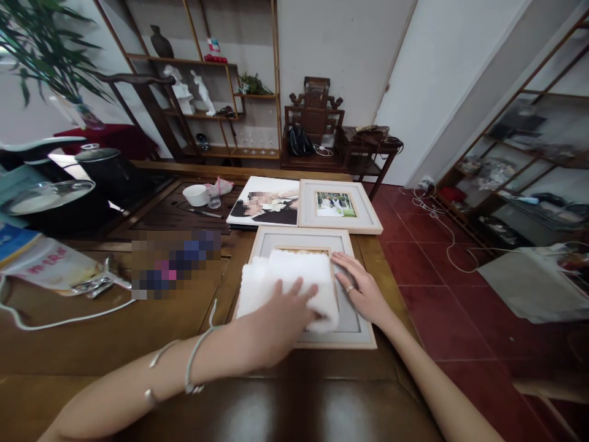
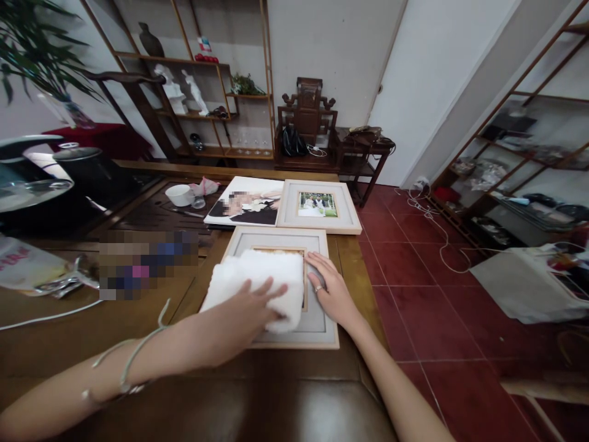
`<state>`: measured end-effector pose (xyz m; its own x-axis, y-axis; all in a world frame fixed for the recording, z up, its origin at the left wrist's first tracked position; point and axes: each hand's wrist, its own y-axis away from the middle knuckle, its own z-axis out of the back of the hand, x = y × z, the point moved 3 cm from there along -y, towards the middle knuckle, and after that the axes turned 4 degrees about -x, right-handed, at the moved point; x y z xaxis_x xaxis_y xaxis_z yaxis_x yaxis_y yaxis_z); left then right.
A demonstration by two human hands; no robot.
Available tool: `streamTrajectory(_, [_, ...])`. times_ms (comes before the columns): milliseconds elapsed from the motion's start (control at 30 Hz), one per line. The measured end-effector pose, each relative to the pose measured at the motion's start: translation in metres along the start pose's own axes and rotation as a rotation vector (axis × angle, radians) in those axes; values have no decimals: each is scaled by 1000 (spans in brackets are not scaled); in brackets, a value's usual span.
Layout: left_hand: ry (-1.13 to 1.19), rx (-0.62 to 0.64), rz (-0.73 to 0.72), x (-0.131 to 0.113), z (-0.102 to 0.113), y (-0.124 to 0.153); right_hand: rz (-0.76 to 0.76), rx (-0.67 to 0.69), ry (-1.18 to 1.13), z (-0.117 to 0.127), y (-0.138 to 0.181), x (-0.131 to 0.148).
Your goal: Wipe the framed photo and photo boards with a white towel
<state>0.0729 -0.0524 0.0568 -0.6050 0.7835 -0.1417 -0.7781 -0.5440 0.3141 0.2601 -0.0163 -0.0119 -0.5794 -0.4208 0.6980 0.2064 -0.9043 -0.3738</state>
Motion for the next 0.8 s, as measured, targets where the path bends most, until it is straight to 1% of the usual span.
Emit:
streamTrajectory(67, [39,82,-33,-17,9,14,1,-2,-9,0,0,1])
streamTrajectory(100, [54,104,-38,-23,12,18,-1,-3,-10,0,0,1])
streamTrajectory(167, [71,112,-32,-28,15,19,-6,-4,-9,0,0,0])
streamTrajectory(200, [69,95,-26,-28,14,17,-9,-5,-9,0,0,0])
streamTrajectory(300, [6,-5,13,-19,3,-2,-10,-11,-16,0,1,-2])
streamTrajectory(433, [-101,-198,122,9,-7,-39,-8,-40,-37,0,1,-4])
streamTrajectory(533, [-123,-311,207,32,-2,-64,-39,-72,-61,0,1,-6])
streamTrajectory(600, [-146,-365,217,40,3,-77,-65,-101,-72,0,1,-7])
streamTrajectory(667, [-168,-370,171,41,6,-87,-79,-128,-81,1,2,-7])
streamTrajectory(733, [-171,-333,109,37,4,-92,-85,-145,-95,1,2,-7])
streamTrajectory(800, [-164,-292,66,31,0,-91,-90,-150,-107,1,2,-7])
